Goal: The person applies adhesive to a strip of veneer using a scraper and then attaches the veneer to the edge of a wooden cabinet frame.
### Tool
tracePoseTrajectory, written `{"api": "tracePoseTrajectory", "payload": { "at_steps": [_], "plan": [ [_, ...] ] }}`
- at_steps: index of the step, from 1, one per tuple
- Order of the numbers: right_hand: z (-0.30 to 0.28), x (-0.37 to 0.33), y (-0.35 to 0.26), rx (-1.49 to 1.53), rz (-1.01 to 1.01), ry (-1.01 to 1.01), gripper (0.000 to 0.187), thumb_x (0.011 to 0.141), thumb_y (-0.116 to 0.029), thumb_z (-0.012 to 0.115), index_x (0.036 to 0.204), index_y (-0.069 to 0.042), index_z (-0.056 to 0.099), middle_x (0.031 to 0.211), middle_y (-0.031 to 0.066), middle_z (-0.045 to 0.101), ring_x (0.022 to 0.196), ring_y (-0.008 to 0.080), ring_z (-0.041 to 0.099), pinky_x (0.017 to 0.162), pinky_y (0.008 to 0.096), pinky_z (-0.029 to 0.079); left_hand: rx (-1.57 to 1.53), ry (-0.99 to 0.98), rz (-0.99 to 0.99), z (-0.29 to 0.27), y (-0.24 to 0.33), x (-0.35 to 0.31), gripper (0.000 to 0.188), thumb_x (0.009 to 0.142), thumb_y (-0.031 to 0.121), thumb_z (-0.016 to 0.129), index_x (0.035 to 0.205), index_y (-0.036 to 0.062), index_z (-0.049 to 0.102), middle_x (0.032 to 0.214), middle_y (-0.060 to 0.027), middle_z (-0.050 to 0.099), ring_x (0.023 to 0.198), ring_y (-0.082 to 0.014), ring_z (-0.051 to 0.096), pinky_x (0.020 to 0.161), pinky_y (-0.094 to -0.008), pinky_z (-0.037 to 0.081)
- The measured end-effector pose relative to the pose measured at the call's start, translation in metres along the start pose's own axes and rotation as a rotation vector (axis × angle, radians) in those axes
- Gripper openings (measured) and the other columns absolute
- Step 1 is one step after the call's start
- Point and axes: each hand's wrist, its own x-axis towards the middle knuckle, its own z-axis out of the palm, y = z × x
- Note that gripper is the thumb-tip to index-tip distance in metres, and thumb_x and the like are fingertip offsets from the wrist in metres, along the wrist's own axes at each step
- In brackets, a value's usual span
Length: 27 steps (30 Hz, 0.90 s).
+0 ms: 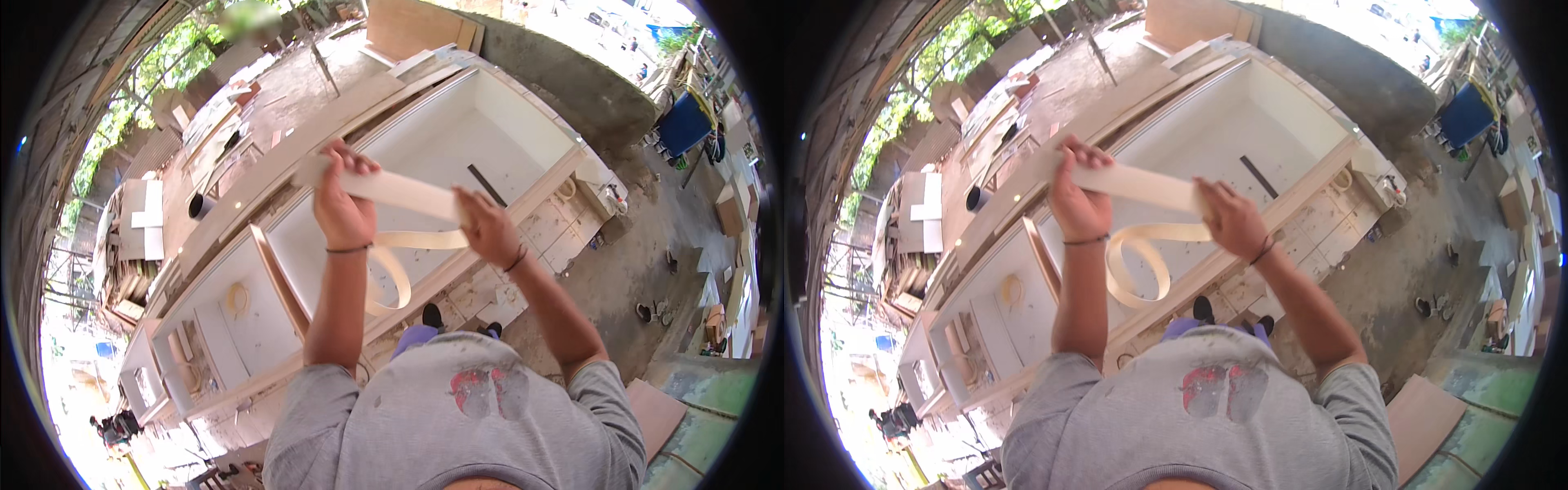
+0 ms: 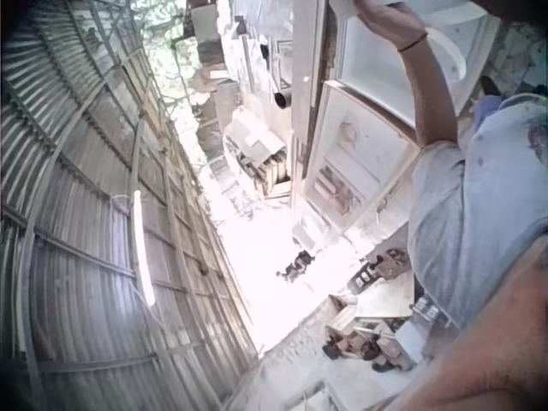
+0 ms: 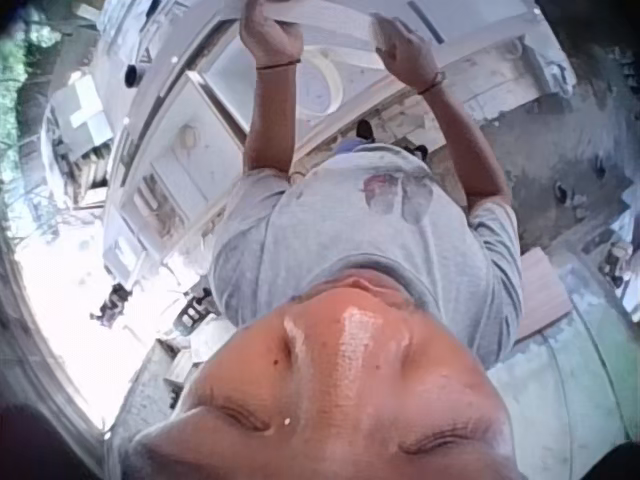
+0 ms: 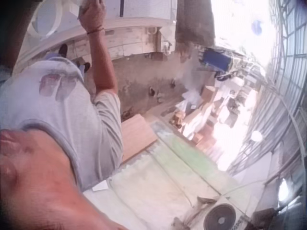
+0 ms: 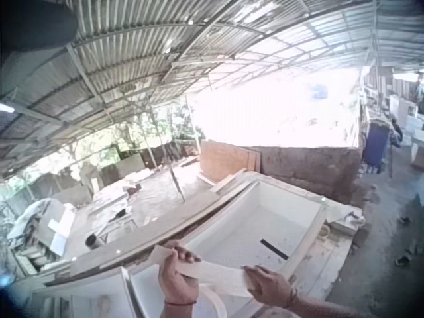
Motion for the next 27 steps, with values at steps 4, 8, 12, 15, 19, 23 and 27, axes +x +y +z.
{"api": "tracePoseTrajectory", "payload": {
  "at_steps": [4, 8, 12, 15, 19, 23, 27],
  "plan": [
    [-0.016, 0.021, -0.003, -0.044, -0.087, -0.029, 0.064, 0.078, 0.008, 0.055, 0.139, -0.011, 0.053, 0.112, 0.0170, 0.065, 0.096, 0.0360, 0.064, 0.084, 0.0423, 0.054, -0.027, -0.150, -0.092, -0.029, 0.042, 0.024, 0.040, 0.102, 0.036, 0.047, 0.127, 0.0046, 0.049, 0.107, -0.0064, 0.054, 0.104, -0.0230, 0.055, 0.093, -0.0458, 0.045],
    [-0.035, 0.038, 0.003, -0.058, -0.124, 0.081, 0.060, 0.080, 0.008, 0.053, 0.137, -0.011, 0.055, 0.114, 0.0149, 0.066, 0.095, 0.0344, 0.064, 0.081, 0.0418, 0.054, -0.283, -0.359, -0.532, -0.029, 0.073, 0.011, 0.089, 0.093, 0.074, 0.031, 0.146, 0.0018, 0.037, 0.140, -0.0207, 0.051, 0.131, -0.0424, 0.047, 0.104, -0.0624, 0.040],
    [-0.067, 0.048, 0.003, -0.095, -0.315, -0.095, 0.056, 0.078, 0.011, 0.053, 0.130, -0.010, 0.059, 0.105, 0.0122, 0.066, 0.091, 0.0323, 0.063, 0.082, 0.0411, 0.053, -0.638, -0.673, -0.708, -0.066, 0.070, -0.013, 0.112, 0.084, 0.087, 0.023, 0.149, -0.0041, 0.031, 0.141, -0.0291, 0.047, 0.126, -0.0535, 0.048, 0.097, -0.0712, 0.040],
    [-0.078, 0.050, 0.008, -0.141, -0.448, -0.164, 0.056, 0.075, 0.011, 0.057, 0.126, -0.011, 0.060, 0.098, 0.0084, 0.065, 0.091, 0.0284, 0.062, 0.085, 0.0403, 0.051, -0.318, -0.860, -0.888, -0.092, 0.049, -0.020, 0.084, 0.088, 0.061, 0.045, 0.136, -0.0081, 0.044, 0.111, -0.0265, 0.060, 0.100, -0.0457, 0.060, 0.086, -0.0603, 0.049],
    [-0.088, 0.057, 0.027, -0.287, -0.506, -0.252, 0.047, 0.076, 0.006, 0.059, 0.120, -0.012, 0.062, 0.098, 0.0047, 0.065, 0.098, 0.0255, 0.061, 0.087, 0.0380, 0.049, 0.540, -1.192, -1.153, -0.021, 0.052, -0.027, 0.035, 0.096, 0.025, 0.062, 0.115, -0.0044, 0.063, 0.082, -0.0187, 0.070, 0.077, -0.0350, 0.069, 0.073, -0.0453, 0.054],
    [-0.139, 0.067, 0.108, -0.599, -0.277, -0.188, 0.023, 0.081, -0.002, 0.058, 0.103, -0.007, 0.061, 0.100, 0.0062, 0.064, 0.103, 0.0272, 0.059, 0.090, 0.0396, 0.047, 1.435, -1.105, -0.591, -0.046, 0.067, -0.023, 0.022, 0.096, 0.021, 0.058, 0.101, 0.0007, 0.065, 0.086, -0.0209, 0.066, 0.081, -0.0403, 0.062, 0.073, -0.0457, 0.049],
    [-0.197, 0.047, 0.150, -0.864, -0.146, -0.088, 0.026, 0.080, -0.004, 0.057, 0.105, -0.010, 0.060, 0.106, 0.0065, 0.062, 0.113, 0.0279, 0.055, 0.095, 0.0416, 0.043, 1.659, -0.655, -0.458, -0.144, 0.120, -0.013, 0.020, 0.095, 0.020, 0.057, 0.096, -0.0001, 0.061, 0.086, -0.0229, 0.061, 0.084, -0.0433, 0.058, 0.073, -0.0455, 0.047]
  ]
}}
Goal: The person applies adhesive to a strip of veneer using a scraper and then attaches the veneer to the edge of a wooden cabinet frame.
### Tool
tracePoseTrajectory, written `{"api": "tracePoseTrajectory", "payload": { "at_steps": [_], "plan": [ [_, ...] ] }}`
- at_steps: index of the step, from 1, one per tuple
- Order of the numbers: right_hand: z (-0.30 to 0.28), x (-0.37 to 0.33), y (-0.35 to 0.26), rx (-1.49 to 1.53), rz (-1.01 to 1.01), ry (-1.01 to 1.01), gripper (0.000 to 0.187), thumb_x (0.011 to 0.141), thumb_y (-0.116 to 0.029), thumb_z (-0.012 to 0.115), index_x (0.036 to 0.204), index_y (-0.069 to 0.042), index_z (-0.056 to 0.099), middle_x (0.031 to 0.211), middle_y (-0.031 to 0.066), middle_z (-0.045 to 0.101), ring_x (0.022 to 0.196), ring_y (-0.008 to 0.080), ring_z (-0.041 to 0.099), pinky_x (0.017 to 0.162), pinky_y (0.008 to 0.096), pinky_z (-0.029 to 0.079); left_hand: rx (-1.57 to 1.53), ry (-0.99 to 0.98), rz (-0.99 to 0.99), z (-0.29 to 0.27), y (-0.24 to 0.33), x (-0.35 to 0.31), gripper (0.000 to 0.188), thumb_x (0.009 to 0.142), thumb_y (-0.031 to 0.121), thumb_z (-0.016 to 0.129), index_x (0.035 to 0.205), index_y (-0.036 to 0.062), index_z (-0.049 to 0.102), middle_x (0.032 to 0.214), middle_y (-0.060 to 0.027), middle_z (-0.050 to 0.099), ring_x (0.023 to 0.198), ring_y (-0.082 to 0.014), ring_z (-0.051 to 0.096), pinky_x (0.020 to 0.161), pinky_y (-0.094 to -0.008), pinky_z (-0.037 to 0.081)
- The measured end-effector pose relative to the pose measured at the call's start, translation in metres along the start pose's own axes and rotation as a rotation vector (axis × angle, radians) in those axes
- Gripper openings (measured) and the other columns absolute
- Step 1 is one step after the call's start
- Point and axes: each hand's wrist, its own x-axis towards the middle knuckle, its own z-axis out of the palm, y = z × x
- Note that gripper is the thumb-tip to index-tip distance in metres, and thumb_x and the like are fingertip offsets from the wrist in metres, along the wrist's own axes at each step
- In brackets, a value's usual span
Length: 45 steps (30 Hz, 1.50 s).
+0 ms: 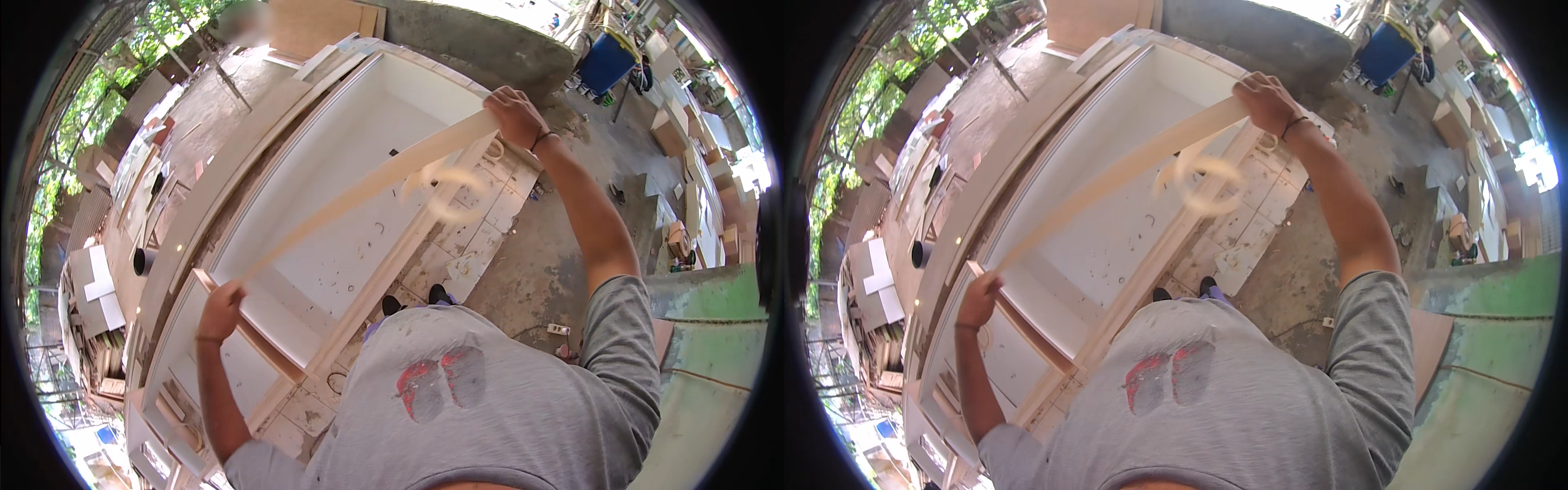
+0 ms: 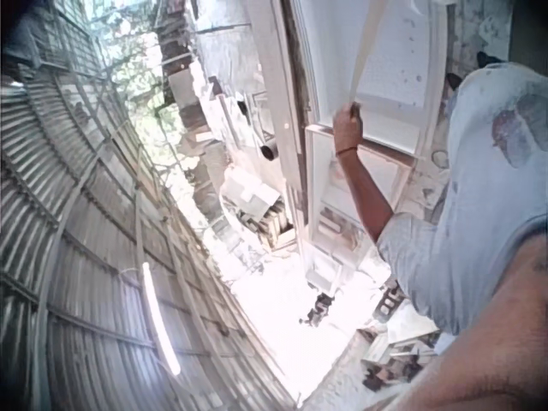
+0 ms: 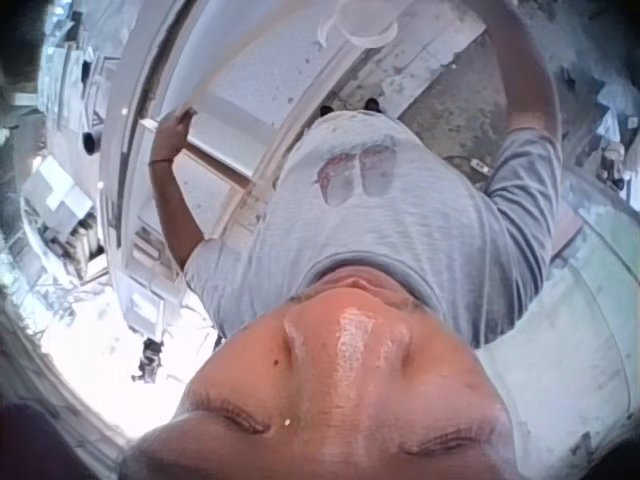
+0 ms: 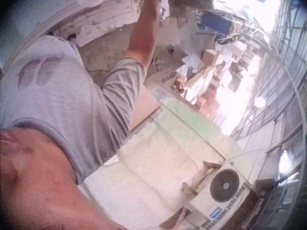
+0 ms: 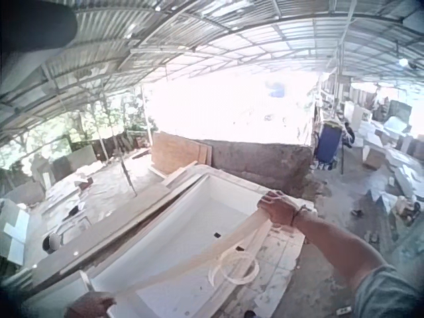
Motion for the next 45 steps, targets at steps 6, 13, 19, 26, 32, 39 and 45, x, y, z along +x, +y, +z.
{"api": "tracePoseTrajectory", "payload": {
  "at_steps": [6, 13, 19, 26, 32, 39, 45],
  "plan": [
    [-0.006, -0.056, 0.082, -0.189, 0.189, 0.009, 0.030, 0.079, -0.005, 0.058, 0.108, -0.014, 0.059, 0.111, 0.0063, 0.062, 0.117, 0.0267, 0.054, 0.095, 0.0425, 0.042, 0.189, 0.321, -0.167, -0.029, -0.150, -0.098, 0.040, 0.103, 0.032, 0.043, 0.084, -0.0034, 0.045, 0.079, -0.0223, 0.044, 0.075, -0.0378, 0.047, 0.072, -0.0461, 0.040],
    [-0.013, -0.080, 0.122, -0.300, 0.368, 0.028, 0.029, 0.080, -0.011, 0.062, 0.108, -0.016, 0.058, 0.113, 0.0046, 0.061, 0.116, 0.0294, 0.054, 0.097, 0.0456, 0.043, 0.292, 0.456, -0.589, -0.013, -0.326, -0.260, 0.034, 0.103, 0.028, 0.044, 0.106, -0.0031, 0.056, 0.108, -0.0238, 0.057, 0.107, -0.0389, 0.052, 0.096, -0.0469, 0.040],
    [0.048, -0.112, 0.146, -0.240, 0.220, 0.109, 0.050, 0.072, -0.007, 0.071, 0.120, -0.008, 0.059, 0.123, 0.0149, 0.061, 0.122, 0.0364, 0.052, 0.105, 0.0470, 0.041, 0.704, 0.577, -0.382, 0.067, -0.346, -0.262, 0.038, 0.093, 0.013, 0.054, 0.128, -0.0030, 0.050, 0.128, -0.0250, 0.053, 0.124, -0.0438, 0.045, 0.107, -0.0535, 0.034],
    [0.090, -0.037, -0.035, 0.516, 0.080, -0.112, 0.069, 0.072, -0.010, 0.080, 0.133, -0.002, 0.049, 0.134, 0.0203, 0.053, 0.128, 0.0385, 0.047, 0.107, 0.0448, 0.040, 0.273, 1.030, -0.071, 0.077, -0.061, -0.101, 0.029, 0.076, -0.001, 0.049, 0.104, 0.0007, 0.055, 0.103, -0.0214, 0.052, 0.096, -0.0427, 0.049, 0.086, -0.0518, 0.040],
    [0.069, 0.033, -0.253, 1.107, -0.464, -0.296, 0.102, 0.066, -0.046, 0.086, 0.145, -0.001, 0.038, 0.145, 0.0206, 0.045, 0.135, 0.0393, 0.041, 0.113, 0.0501, 0.031, 0.209, 0.761, -0.138, 0.150, 0.085, -0.020, 0.032, 0.071, 0.011, 0.065, 0.100, 0.0048, 0.053, 0.100, -0.0136, 0.053, 0.093, -0.0311, 0.052, 0.082, -0.0427, 0.039],
    [0.069, 0.055, -0.332, 0.807, -0.810, -0.267, 0.040, 0.065, 0.004, 0.064, 0.104, -0.005, 0.064, 0.095, 0.0108, 0.060, 0.093, 0.0322, 0.058, 0.088, 0.0446, 0.042, -0.455, 0.087, -0.321, 0.136, 0.107, -0.049, 0.042, 0.081, 0.018, 0.071, 0.114, -0.0002, 0.053, 0.109, -0.0172, 0.063, 0.092, -0.0333, 0.065, 0.077, -0.0458, 0.049],
    [0.037, 0.076, -0.360, 0.832, -1.101, -0.148, 0.038, 0.064, -0.011, 0.073, 0.102, -0.006, 0.068, 0.092, 0.0085, 0.062, 0.090, 0.0261, 0.061, 0.085, 0.0402, 0.046, -2.058, -0.328, -0.117, 0.149, 0.124, -0.077, 0.026, 0.085, 0.007, 0.057, 0.110, 0.0014, 0.054, 0.095, -0.0120, 0.065, 0.084, -0.0268, 0.065, 0.069, -0.0379, 0.053]
  ]
}}
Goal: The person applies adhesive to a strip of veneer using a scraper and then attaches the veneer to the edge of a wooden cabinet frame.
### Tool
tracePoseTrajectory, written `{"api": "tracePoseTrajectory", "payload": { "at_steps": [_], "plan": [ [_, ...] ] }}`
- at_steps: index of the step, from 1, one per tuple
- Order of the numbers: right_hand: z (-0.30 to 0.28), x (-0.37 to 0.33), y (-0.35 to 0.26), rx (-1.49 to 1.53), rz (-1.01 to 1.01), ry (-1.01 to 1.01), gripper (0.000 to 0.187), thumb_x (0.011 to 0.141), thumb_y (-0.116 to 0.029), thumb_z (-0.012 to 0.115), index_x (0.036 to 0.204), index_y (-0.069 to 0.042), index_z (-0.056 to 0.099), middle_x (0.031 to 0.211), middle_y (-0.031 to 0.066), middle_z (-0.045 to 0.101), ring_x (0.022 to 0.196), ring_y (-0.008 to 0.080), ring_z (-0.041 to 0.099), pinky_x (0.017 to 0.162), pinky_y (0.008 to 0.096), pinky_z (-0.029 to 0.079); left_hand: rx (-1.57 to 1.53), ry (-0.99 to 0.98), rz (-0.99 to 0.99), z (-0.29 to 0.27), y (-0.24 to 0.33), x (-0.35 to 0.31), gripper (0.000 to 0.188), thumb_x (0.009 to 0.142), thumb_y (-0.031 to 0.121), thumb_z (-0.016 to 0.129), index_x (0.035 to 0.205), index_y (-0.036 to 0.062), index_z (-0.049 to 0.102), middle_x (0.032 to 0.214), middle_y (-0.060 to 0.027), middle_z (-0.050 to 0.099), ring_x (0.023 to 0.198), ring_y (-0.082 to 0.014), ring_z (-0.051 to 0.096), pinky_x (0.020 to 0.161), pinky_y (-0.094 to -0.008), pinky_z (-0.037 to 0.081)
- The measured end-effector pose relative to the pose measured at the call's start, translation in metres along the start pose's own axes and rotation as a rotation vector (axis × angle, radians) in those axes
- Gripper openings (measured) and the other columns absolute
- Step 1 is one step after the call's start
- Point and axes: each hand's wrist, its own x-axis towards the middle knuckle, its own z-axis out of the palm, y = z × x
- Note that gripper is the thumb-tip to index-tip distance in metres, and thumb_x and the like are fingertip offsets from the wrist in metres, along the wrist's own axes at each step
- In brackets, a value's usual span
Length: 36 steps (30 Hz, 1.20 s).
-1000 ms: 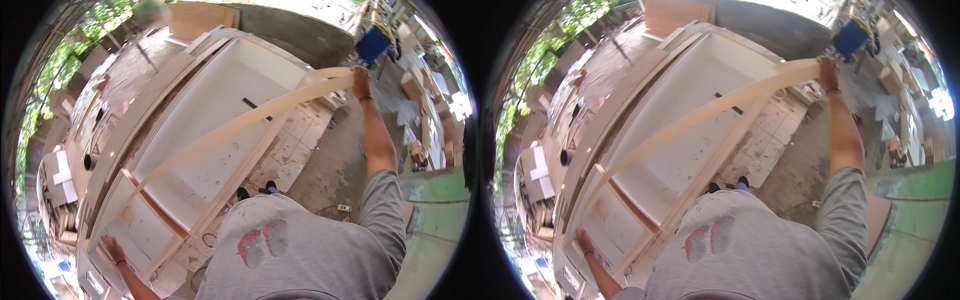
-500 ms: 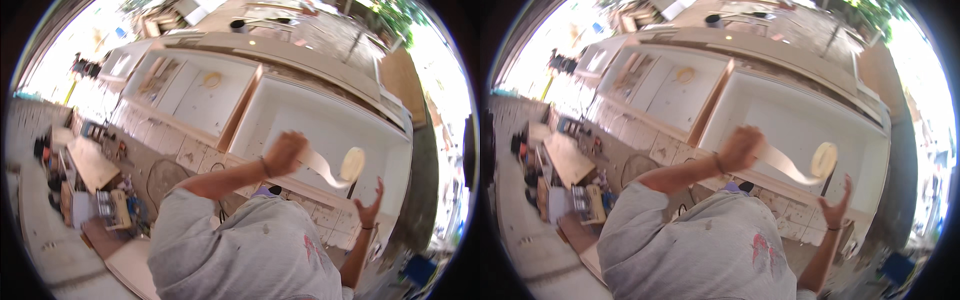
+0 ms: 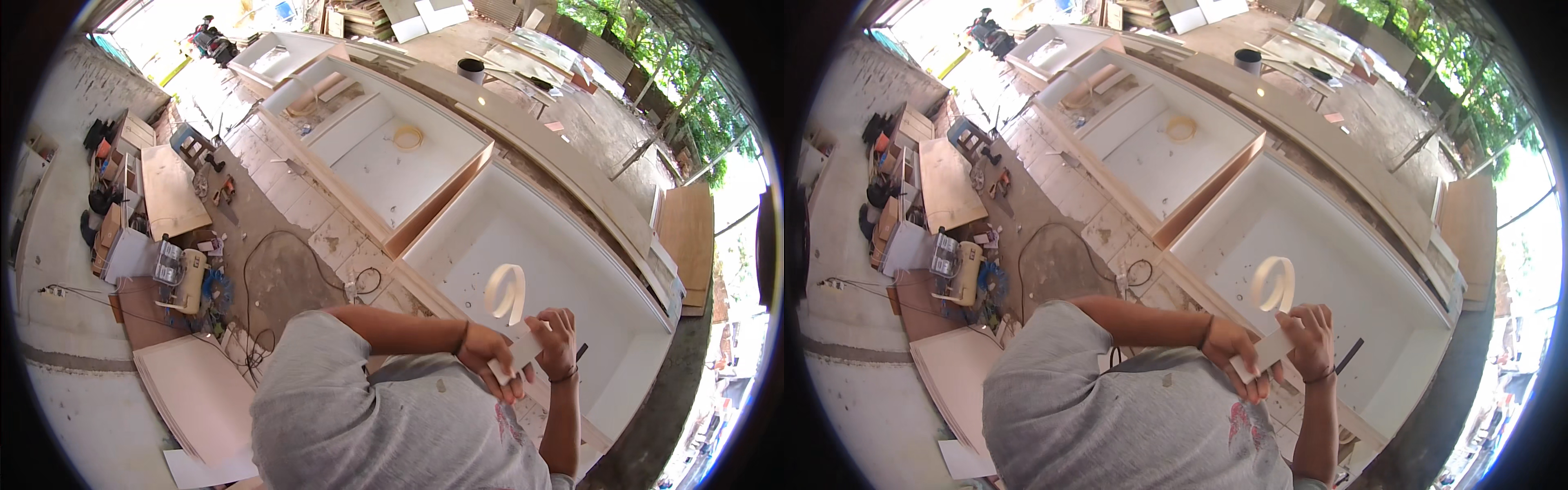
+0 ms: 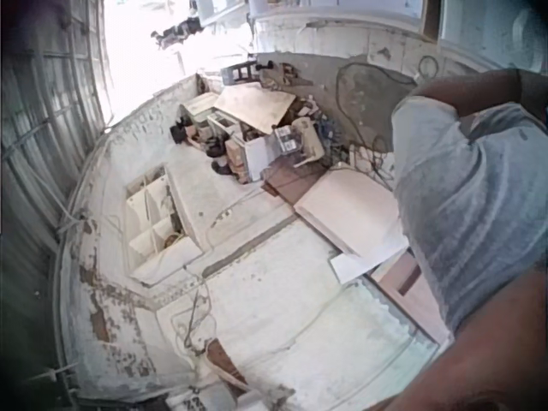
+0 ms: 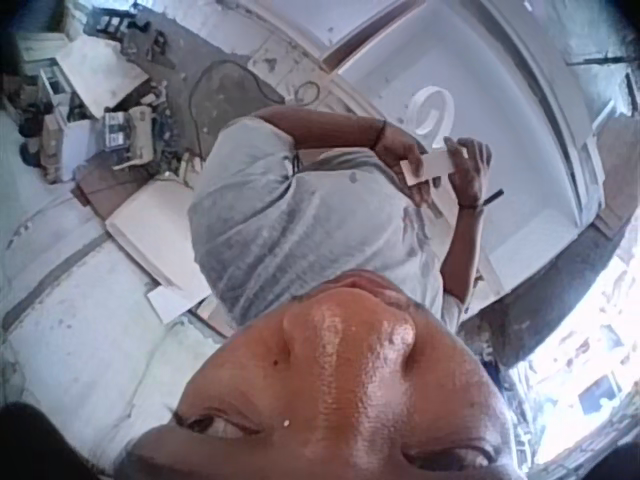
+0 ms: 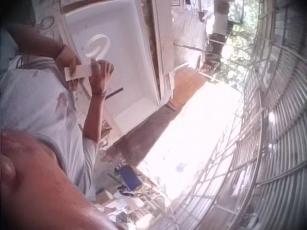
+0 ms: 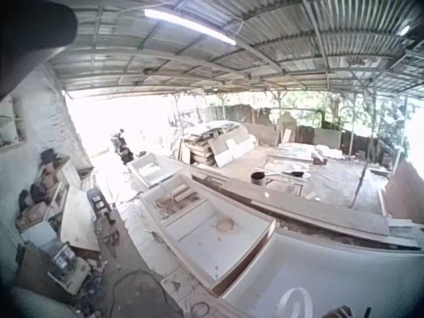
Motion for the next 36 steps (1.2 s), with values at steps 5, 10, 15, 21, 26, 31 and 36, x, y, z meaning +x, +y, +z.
{"api": "tracePoseTrajectory", "payload": {
  "at_steps": [5, 10, 15, 21, 26, 31, 36],
  "plan": [
    [0.022, -0.025, 0.018, 0.941, 0.766, 0.189, 0.037, 0.082, -0.025, 0.070, 0.106, 0.002, 0.065, 0.090, 0.0014, 0.069, 0.080, 0.0099, 0.062, 0.072, 0.0260, 0.052, -0.204, -0.174, 0.624, 0.031, 0.018, 0.043, 0.019, 0.085, 0.007, 0.050, 0.104, 0.0062, 0.052, 0.071, -0.0021, 0.046, 0.064, -0.0169, 0.053, 0.063, -0.0329, 0.049],
    [0.036, -0.048, 0.008, 0.692, 0.843, 0.371, 0.032, 0.080, -0.016, 0.074, 0.107, -0.001, 0.064, 0.084, 0.0032, 0.067, 0.078, 0.0109, 0.061, 0.069, 0.0287, 0.051, 0.020, -0.006, 0.921, 0.024, 0.068, 0.052, 0.013, 0.096, 0.017, 0.057, 0.101, 0.0077, 0.050, 0.073, -0.0005, 0.048, 0.068, -0.0126, 0.053, 0.064, -0.0287, 0.048],
    [0.026, -0.047, -0.021, 0.185, 0.779, 0.295, 0.054, 0.072, -0.007, 0.071, 0.124, -0.003, 0.055, 0.104, 0.0198, 0.065, 0.087, 0.0383, 0.065, 0.076, 0.0413, 0.054, 1.192, 0.489, 1.149, -0.008, 0.098, 0.055, 0.013, 0.101, 0.008, 0.049, 0.111, 0.0012, 0.054, 0.080, -0.0033, 0.056, 0.071, -0.0108, 0.056, 0.065, -0.0267, 0.048],
    [-0.013, -0.055, -0.048, 0.082, 0.894, 0.083, 0.056, 0.075, -0.009, 0.063, 0.131, -0.006, 0.054, 0.107, 0.0128, 0.064, 0.099, 0.0326, 0.063, 0.082, 0.0421, 0.053, 1.708, 0.486, 0.817, -0.043, 0.085, 0.079, 0.013, 0.092, 0.004, 0.056, 0.105, 0.0027, 0.058, 0.085, -0.0144, 0.062, 0.079, -0.0296, 0.063, 0.071, -0.0377, 0.050],
    [-0.022, -0.062, -0.050, 0.091, 0.804, -0.052, 0.031, 0.075, -0.007, 0.062, 0.106, -0.006, 0.067, 0.099, 0.0115, 0.067, 0.090, 0.0326, 0.065, 0.076, 0.0429, 0.052, 1.826, 0.287, 0.218, -0.051, 0.059, 0.080, 0.016, 0.096, 0.017, 0.056, 0.099, 0.0015, 0.060, 0.085, -0.0152, 0.066, 0.080, -0.0291, 0.066, 0.072, -0.0389, 0.051],
    [-0.043, -0.055, -0.046, 0.233, 0.745, -0.269, 0.011, 0.077, -0.019, 0.066, 0.083, -0.010, 0.069, 0.076, 0.0100, 0.067, 0.075, 0.0330, 0.065, 0.067, 0.0447, 0.050, 0.895, -0.012, -0.471, -0.057, 0.036, 0.078, 0.045, 0.107, 0.041, 0.038, 0.092, 0.0036, 0.058, 0.073, -0.0057, 0.062, 0.066, -0.0133, 0.062, 0.062, -0.0303, 0.052],
    [-0.055, -0.047, -0.031, 0.111, 0.563, -0.423, 0.023, 0.073, -0.031, 0.070, 0.077, -0.009, 0.066, 0.070, 0.0125, 0.064, 0.069, 0.0343, 0.064, 0.062, 0.0451, 0.049, 0.569, -0.211, -0.570, -0.053, 0.026, 0.076, 0.049, 0.105, 0.048, 0.037, 0.086, 0.0064, 0.053, 0.066, -0.0023, 0.051, 0.055, -0.0122, 0.051, 0.055, -0.0285, 0.047]
  ]
}}
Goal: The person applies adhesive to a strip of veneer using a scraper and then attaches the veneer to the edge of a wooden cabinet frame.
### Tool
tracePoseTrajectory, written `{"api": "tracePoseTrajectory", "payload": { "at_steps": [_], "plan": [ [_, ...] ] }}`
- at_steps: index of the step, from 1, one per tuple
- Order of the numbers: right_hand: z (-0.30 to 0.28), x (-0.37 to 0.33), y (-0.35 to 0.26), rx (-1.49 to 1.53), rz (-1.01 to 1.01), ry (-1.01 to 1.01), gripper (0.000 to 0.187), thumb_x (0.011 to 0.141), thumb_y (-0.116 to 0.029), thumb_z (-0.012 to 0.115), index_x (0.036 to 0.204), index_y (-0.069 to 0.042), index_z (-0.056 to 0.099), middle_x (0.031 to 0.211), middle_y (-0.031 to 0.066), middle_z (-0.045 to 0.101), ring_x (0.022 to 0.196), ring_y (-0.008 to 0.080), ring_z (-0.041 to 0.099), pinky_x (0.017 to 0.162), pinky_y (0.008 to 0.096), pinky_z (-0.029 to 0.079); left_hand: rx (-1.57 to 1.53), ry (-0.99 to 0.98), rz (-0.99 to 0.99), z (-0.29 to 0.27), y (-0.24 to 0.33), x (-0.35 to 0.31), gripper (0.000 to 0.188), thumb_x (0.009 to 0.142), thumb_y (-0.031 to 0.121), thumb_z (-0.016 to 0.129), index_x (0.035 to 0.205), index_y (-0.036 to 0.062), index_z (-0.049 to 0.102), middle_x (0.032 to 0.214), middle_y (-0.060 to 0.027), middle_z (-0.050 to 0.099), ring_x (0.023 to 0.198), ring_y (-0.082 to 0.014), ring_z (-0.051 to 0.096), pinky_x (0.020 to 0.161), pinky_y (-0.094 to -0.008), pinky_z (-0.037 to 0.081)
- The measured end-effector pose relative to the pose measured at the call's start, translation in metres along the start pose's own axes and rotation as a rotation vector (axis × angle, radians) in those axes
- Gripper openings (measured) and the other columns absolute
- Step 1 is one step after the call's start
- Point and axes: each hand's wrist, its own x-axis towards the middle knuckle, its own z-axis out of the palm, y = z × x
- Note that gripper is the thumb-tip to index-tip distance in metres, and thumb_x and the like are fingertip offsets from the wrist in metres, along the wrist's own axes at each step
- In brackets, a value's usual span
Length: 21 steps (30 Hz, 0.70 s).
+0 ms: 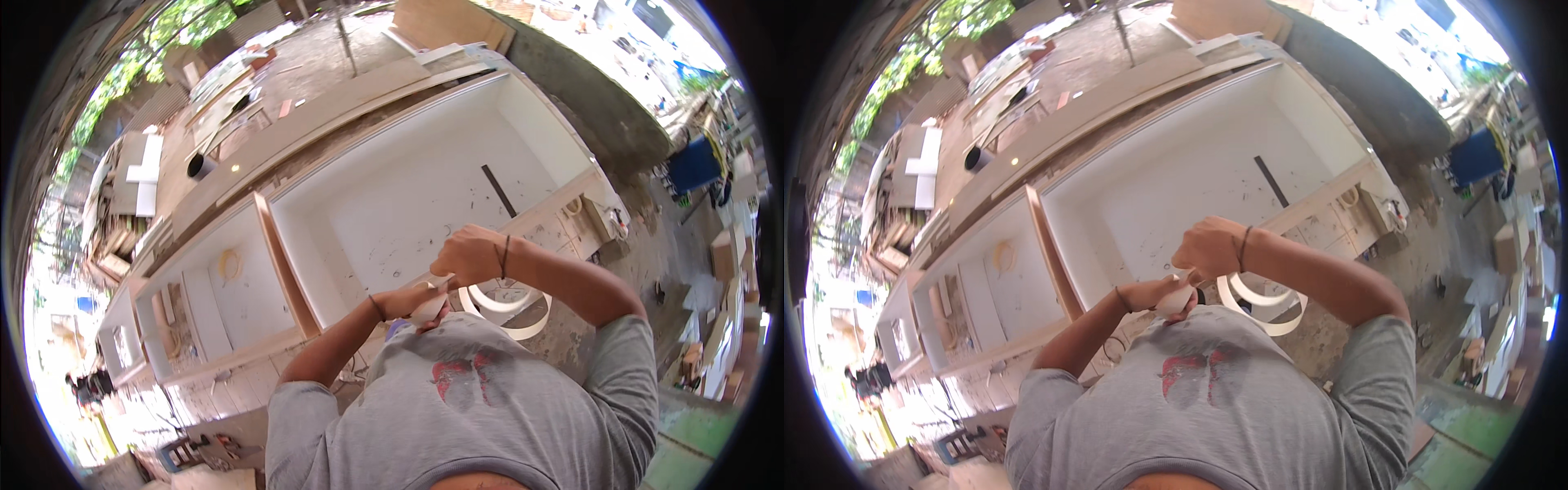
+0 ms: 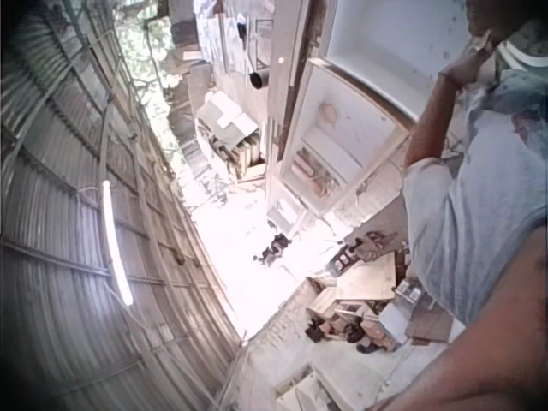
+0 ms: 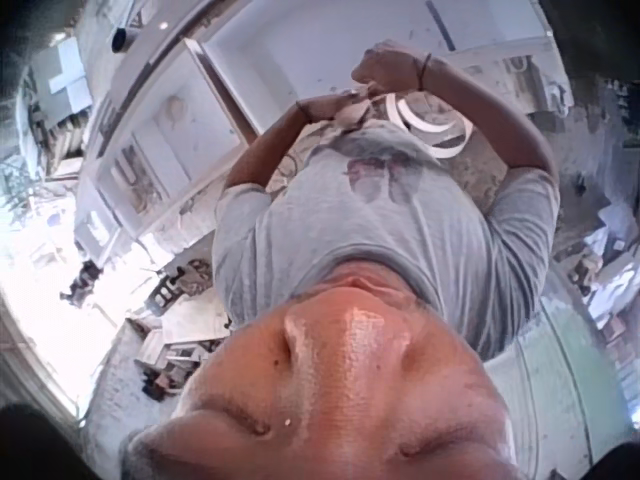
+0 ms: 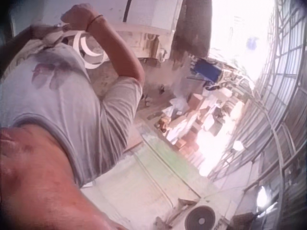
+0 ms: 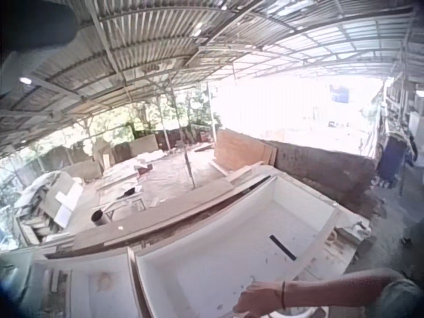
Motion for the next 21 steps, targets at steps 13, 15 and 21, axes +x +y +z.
{"api": "tracePoseTrajectory", "payload": {
  "at_steps": [13, 15, 21],
  "plan": [
    [0.010, -0.015, -0.015, 0.290, -0.142, 0.240, 0.063, 0.077, -0.012, 0.067, 0.138, -0.013, 0.051, 0.130, 0.0094, 0.059, 0.129, 0.0240, 0.051, 0.112, 0.0589, 0.026, -0.060, -0.114, 0.233, 0.028, 0.036, -0.027, 0.030, 0.088, 0.029, 0.056, 0.082, -0.0002, 0.052, 0.054, -0.0085, 0.045, 0.041, -0.0207, 0.046, 0.042, -0.0348, 0.038],
    [0.024, -0.012, -0.013, 0.365, -0.244, 0.487, 0.061, 0.079, -0.008, 0.067, 0.138, -0.011, 0.051, 0.122, 0.0130, 0.063, 0.120, 0.0292, 0.057, 0.105, 0.0497, 0.039, -0.277, -0.320, 0.448, 0.041, 0.049, -0.027, 0.027, 0.093, 0.029, 0.050, 0.084, 0.0042, 0.050, 0.053, -0.0064, 0.044, 0.041, -0.0214, 0.046, 0.044, -0.0401, 0.042],
    [0.072, 0.003, -0.011, 0.926, 0.270, 0.399, 0.027, 0.087, -0.012, 0.069, 0.109, 0.001, 0.062, 0.096, 0.0102, 0.071, 0.088, 0.0148, 0.065, 0.079, 0.0312, 0.052, 0.327, 0.476, 1.042, 0.060, 0.068, -0.011, 0.029, 0.103, 0.035, 0.043, 0.095, 0.0070, 0.044, 0.062, -0.0057, 0.048, 0.054, -0.0201, 0.052, 0.066, -0.0425, 0.049]
  ]
}}
